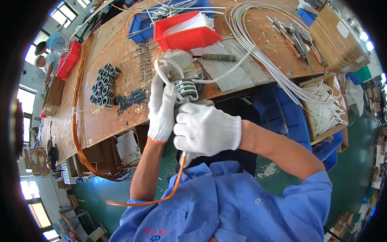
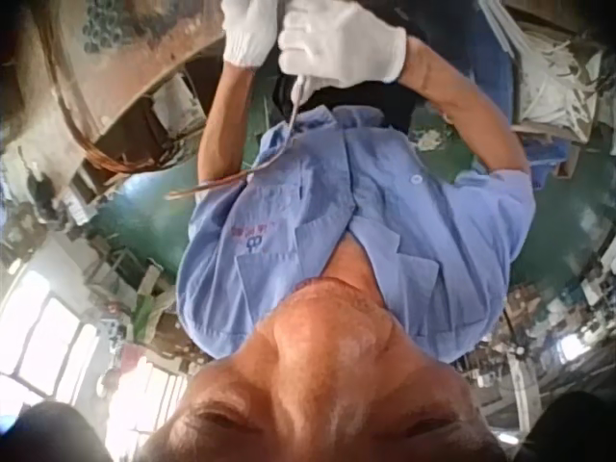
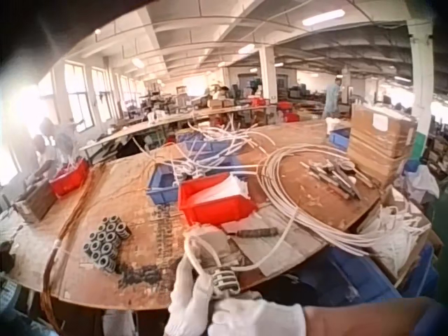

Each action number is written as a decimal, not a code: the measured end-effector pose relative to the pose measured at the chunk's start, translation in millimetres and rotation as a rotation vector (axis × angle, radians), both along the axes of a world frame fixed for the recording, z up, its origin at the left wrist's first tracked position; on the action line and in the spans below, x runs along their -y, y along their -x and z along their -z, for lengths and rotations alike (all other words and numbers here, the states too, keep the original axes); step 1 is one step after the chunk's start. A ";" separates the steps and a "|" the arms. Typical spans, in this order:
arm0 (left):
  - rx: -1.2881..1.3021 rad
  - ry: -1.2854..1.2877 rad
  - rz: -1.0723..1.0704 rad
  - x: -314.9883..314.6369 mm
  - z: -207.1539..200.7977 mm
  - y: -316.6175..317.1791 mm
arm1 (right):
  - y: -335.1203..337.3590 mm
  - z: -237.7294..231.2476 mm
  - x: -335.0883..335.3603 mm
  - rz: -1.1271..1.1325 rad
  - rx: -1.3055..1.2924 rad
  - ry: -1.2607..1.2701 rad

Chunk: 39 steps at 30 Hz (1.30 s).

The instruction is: The worker is winding white tubing around a metal component fixed in a vice on a workbench.

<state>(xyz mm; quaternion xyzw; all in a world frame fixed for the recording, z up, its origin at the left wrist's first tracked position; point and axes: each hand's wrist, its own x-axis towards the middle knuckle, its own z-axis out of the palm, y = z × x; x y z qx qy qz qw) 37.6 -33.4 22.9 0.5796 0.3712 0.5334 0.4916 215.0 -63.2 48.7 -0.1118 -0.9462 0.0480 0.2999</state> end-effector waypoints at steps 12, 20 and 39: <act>-0.321 -0.159 -0.103 -20.2 20.7 5.6 | 43.8 -47.8 187.0 0.841 -0.058 0.403; -0.717 -0.875 -0.216 13.0 -37.6 -9.7 | -40.7 -140.2 117.2 0.481 -1.235 0.797; -0.432 -0.729 -0.130 17.6 -86.1 25.8 | -24.6 -33.2 -182.1 0.673 -0.726 0.442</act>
